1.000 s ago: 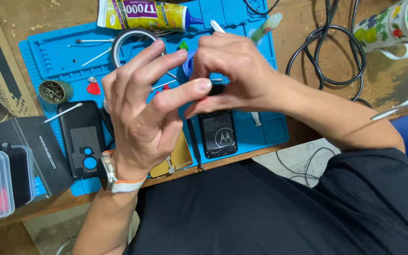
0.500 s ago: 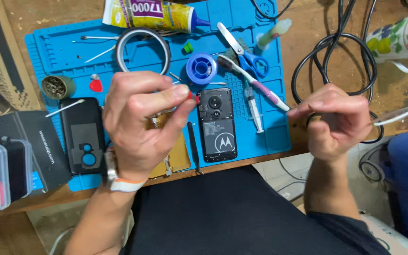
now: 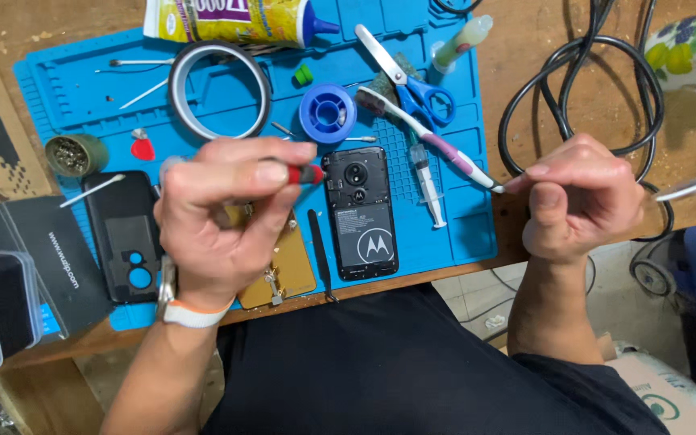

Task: The person uses a screwdriver to remove screws from the back of a disassembled Motorola smartphone. They then use a red plastic prying tool to lift and separate the phone's back cover from the main body. Finally, the person holds the separated back cover and inspects the phone's internal components.

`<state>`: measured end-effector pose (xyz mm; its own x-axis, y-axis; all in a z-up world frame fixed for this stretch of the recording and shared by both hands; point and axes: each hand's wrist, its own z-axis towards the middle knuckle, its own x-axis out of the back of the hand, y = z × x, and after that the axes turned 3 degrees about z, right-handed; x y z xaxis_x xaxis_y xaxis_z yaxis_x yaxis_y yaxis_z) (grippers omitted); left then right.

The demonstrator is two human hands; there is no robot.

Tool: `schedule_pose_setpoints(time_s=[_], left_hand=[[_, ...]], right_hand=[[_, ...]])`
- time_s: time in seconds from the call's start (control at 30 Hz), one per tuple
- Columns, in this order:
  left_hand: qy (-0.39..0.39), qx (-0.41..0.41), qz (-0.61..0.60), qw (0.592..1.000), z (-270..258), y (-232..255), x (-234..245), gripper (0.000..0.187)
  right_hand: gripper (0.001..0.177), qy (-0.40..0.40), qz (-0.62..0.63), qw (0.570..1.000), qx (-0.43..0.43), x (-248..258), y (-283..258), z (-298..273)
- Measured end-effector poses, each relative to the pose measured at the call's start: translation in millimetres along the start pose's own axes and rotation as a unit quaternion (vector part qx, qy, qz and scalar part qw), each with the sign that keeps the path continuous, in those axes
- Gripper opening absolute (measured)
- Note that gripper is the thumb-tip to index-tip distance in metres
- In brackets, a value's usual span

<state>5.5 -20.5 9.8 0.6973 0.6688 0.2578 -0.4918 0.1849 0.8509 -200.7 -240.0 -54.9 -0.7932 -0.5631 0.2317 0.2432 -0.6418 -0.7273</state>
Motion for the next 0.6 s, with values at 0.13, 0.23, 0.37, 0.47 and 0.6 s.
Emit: schedule_pose_setpoints(time_s=[0.13, 0.23, 0.37, 0.47, 0.6], left_hand=[[0.013, -0.045, -0.041, 0.998, 3, -8, -6, 0.027], [0.06, 0.011, 0.097, 0.993, 8, -6, -5, 0.023], [0.033, 0.015, 0.026, 0.999, 1, -6, 2, 0.022], [0.008, 0.003, -0.02, 1.0, 1, -10, -1, 0.028], [0.018, -0.005, 0.117, 0.993, 26, -1, 1, 0.034]], right_hand=[[0.026, -0.015, -0.005, 1.0, 0.011, -4, -4, 3], [0.026, -0.022, -0.023, 0.999, -0.026, -3, -6, 2], [0.027, -0.029, -0.019, 0.999, -0.014, -5, -5, 4], [0.025, -0.038, -0.023, 0.999, -0.007, -5, -7, 6], [0.025, -0.039, -0.031, 0.999, -0.015, -5, -7, 4]])
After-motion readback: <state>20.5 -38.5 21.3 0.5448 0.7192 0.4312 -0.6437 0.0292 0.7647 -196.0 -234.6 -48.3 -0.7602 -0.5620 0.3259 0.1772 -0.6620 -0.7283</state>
